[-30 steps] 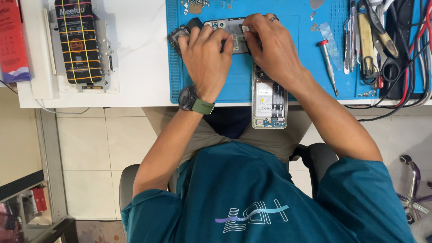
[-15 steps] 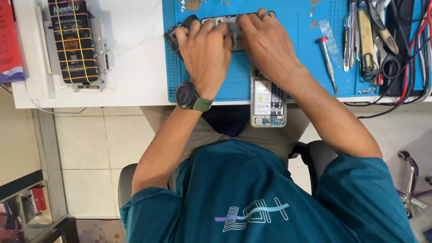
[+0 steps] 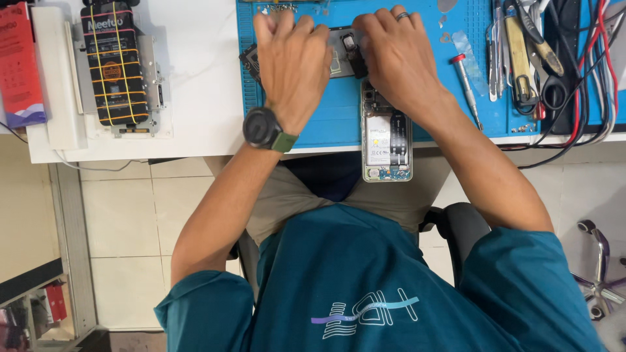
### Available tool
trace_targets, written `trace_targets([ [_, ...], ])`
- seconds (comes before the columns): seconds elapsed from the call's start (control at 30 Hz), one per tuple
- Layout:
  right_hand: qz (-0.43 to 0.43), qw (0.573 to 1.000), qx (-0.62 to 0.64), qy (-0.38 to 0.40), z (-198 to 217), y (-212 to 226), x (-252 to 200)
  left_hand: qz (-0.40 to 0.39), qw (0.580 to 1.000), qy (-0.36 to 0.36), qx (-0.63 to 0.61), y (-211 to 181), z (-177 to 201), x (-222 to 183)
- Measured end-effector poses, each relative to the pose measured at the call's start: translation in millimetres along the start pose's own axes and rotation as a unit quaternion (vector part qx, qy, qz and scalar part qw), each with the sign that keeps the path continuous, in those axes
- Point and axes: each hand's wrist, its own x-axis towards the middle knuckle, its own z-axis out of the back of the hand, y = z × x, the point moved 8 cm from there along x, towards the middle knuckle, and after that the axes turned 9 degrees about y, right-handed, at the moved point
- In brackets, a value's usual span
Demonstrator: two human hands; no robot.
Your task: The person uses a screwdriver to remove screws from a disassembled smartphone lying on a blue mat. They then pick up the phone, rotate it to inspect the internal components, and use tweezers to adjust a small part inside the chassis.
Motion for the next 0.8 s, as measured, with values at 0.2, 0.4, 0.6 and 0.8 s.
trace_targets([
  [0.2,0.032,0.990,0.139,0.012,28.4,4.0,-20.6,-0.073,0.986,0.017,-0.148,-6.9,-2.0,-31.6],
  [0.4,0.093,0.994,0.048,0.039,6.7,16.4,-28.0,-0.124,0.985,0.071,-0.099,-17.6,-28.4,-43.7],
  [0.6,0.100,0.994,0.005,0.038,7.6,18.4,-26.8,-0.144,0.987,0.069,-0.027,-17.4,-20.8,-44.3],
  [0.8,0.049,0.959,0.277,0.037,9.4,-8.4,-52.6,-0.130,0.989,0.045,-0.053,-20.5,-10.6,-40.0],
])
